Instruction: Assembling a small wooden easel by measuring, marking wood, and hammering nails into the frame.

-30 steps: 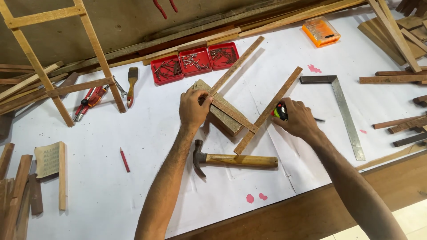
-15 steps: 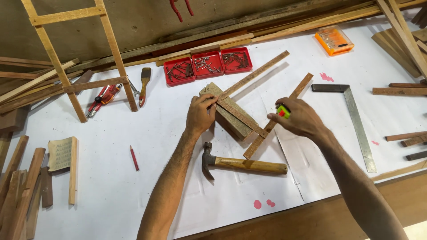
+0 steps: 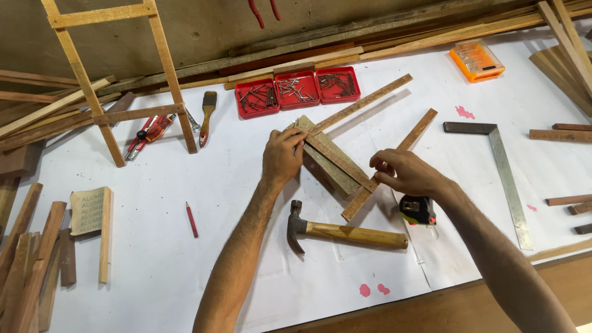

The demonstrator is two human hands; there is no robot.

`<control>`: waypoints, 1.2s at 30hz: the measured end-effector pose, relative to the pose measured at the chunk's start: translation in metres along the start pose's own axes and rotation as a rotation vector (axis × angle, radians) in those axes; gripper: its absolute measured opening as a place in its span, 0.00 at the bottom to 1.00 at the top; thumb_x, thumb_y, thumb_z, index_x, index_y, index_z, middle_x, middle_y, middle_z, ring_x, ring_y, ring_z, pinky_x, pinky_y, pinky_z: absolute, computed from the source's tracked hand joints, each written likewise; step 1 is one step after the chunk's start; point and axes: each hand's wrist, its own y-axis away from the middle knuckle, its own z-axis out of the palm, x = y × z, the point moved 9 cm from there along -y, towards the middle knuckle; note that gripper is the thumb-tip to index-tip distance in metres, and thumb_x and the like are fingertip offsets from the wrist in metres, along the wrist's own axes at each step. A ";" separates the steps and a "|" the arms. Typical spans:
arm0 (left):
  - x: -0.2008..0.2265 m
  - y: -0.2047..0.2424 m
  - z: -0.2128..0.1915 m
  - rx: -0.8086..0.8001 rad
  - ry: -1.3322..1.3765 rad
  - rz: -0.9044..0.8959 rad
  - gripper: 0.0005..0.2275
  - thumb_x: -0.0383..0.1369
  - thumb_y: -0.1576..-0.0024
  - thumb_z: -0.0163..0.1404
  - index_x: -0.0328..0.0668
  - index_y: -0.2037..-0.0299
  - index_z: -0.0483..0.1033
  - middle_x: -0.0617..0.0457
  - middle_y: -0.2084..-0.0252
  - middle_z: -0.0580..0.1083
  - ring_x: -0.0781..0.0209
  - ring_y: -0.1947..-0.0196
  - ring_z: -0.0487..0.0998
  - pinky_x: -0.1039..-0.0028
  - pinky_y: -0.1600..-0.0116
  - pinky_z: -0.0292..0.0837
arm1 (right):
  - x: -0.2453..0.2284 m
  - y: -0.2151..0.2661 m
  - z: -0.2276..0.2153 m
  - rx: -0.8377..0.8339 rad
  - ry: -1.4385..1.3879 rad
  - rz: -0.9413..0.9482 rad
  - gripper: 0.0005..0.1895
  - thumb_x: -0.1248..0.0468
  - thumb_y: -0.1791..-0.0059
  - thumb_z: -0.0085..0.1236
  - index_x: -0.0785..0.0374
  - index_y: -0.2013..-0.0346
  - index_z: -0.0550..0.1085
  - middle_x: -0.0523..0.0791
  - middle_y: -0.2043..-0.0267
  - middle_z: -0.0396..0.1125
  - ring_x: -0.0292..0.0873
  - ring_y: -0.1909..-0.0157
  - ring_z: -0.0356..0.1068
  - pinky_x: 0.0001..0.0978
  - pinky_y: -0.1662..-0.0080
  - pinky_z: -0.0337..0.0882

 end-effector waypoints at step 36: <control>0.163 0.031 0.004 -0.169 0.093 0.349 0.08 0.33 0.43 0.60 0.46 0.55 0.82 0.56 0.49 0.76 0.55 0.45 0.71 0.56 0.39 0.64 | 0.069 0.137 0.009 -0.160 0.324 0.556 0.46 0.47 0.63 0.79 0.42 0.35 0.66 0.41 0.32 0.57 0.50 0.33 0.59 0.51 0.39 0.69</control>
